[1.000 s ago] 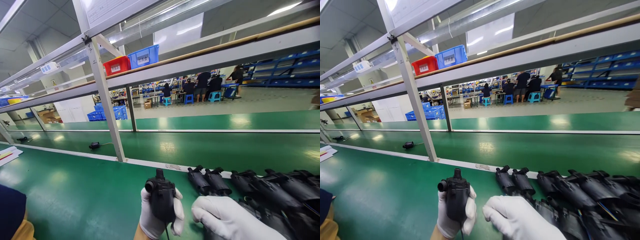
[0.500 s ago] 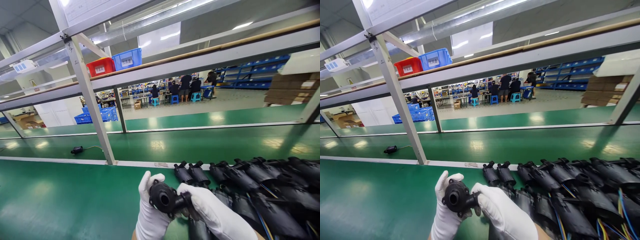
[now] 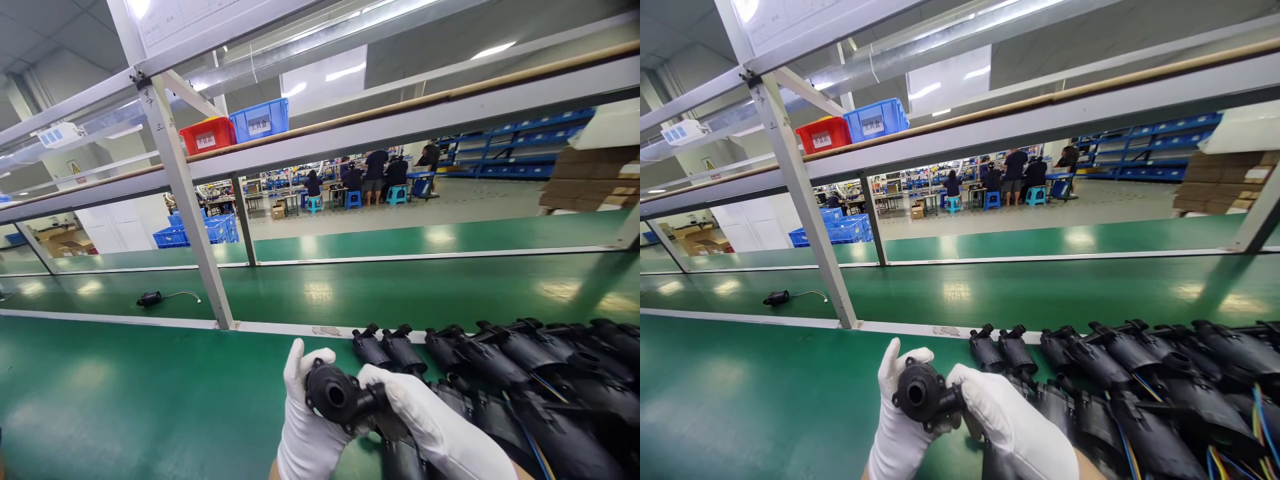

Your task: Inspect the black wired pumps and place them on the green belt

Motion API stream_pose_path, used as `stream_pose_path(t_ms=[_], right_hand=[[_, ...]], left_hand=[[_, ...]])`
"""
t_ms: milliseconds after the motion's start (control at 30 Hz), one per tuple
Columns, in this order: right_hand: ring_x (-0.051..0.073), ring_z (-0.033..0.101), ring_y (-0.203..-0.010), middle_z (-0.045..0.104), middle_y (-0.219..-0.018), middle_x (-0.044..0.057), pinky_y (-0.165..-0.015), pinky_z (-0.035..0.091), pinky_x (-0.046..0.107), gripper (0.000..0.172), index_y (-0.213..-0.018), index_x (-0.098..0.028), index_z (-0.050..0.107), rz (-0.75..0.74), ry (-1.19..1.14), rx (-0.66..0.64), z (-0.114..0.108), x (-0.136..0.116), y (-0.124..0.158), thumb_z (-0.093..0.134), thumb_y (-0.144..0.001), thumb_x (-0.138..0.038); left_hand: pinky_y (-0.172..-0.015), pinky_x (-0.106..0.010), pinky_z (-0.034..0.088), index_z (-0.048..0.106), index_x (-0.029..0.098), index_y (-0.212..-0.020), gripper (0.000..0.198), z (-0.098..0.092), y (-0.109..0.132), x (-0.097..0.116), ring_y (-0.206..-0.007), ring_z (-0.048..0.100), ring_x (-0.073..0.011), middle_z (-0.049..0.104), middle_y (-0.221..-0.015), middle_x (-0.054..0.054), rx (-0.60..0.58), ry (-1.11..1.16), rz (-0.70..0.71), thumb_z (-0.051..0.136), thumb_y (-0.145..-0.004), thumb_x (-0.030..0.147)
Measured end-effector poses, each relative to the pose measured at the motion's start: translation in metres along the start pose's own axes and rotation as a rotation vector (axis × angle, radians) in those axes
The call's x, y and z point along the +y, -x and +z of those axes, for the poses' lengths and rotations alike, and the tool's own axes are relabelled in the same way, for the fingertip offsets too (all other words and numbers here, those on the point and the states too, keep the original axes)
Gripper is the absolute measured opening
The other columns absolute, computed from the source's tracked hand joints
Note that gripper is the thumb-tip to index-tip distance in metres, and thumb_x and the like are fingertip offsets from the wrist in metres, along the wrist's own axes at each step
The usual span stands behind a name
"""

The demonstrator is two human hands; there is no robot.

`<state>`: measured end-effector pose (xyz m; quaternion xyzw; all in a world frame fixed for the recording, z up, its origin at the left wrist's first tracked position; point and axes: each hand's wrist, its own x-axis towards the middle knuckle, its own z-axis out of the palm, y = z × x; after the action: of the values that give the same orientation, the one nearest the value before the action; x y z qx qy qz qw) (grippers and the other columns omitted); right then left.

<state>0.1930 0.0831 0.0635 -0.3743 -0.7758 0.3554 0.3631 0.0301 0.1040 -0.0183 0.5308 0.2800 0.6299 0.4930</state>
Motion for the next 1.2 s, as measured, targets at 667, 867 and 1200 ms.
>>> stream_pose_path(t_ms=[667, 867, 1200], right_hand=[[0.016, 0.049, -0.049, 0.055, -0.056, 0.0, -0.049, 0.04, 0.027, 0.057, -0.071, -0.023, 0.045, 0.2, 0.037, 0.027, 0.002, 0.002, -0.006, 0.033, -0.09, -0.075], [0.019, 0.061, -0.062, 0.068, -0.071, 0.005, -0.059, 0.049, 0.028, 0.025, -0.077, -0.02, 0.06, -0.06, 0.239, 0.055, -0.005, 0.001, 0.0, 0.056, -0.083, -0.044], [0.018, 0.058, -0.054, 0.063, -0.064, 0.003, -0.061, 0.052, 0.035, 0.053, -0.091, -0.019, 0.061, 0.026, -0.419, 0.369, -0.019, -0.006, -0.03, 0.041, -0.095, -0.068]], left_hand=[[-0.096, -0.04, 0.054, 0.012, 0.03, -0.147, 0.113, 0.002, -0.006, 0.008, -0.105, 0.065, -0.0227, 0.058, -0.121, -0.008, -0.007, -0.301, 0.224, 0.086, -0.063, 0.021], [-0.113, -0.048, 0.041, 0.005, 0.028, -0.154, 0.105, -0.024, -0.013, 0.022, -0.138, 0.044, -0.03, 0.039, -0.15, -0.018, -0.048, -0.706, 0.567, 0.077, -0.078, 0.031], [-0.117, -0.052, 0.031, 0.03, 0.006, -0.143, 0.067, -0.132, -0.065, -0.034, -0.138, 0.043, -0.0331, 0.043, -0.146, -0.026, 0.294, -0.988, 0.029, 0.033, -0.093, 0.052]])
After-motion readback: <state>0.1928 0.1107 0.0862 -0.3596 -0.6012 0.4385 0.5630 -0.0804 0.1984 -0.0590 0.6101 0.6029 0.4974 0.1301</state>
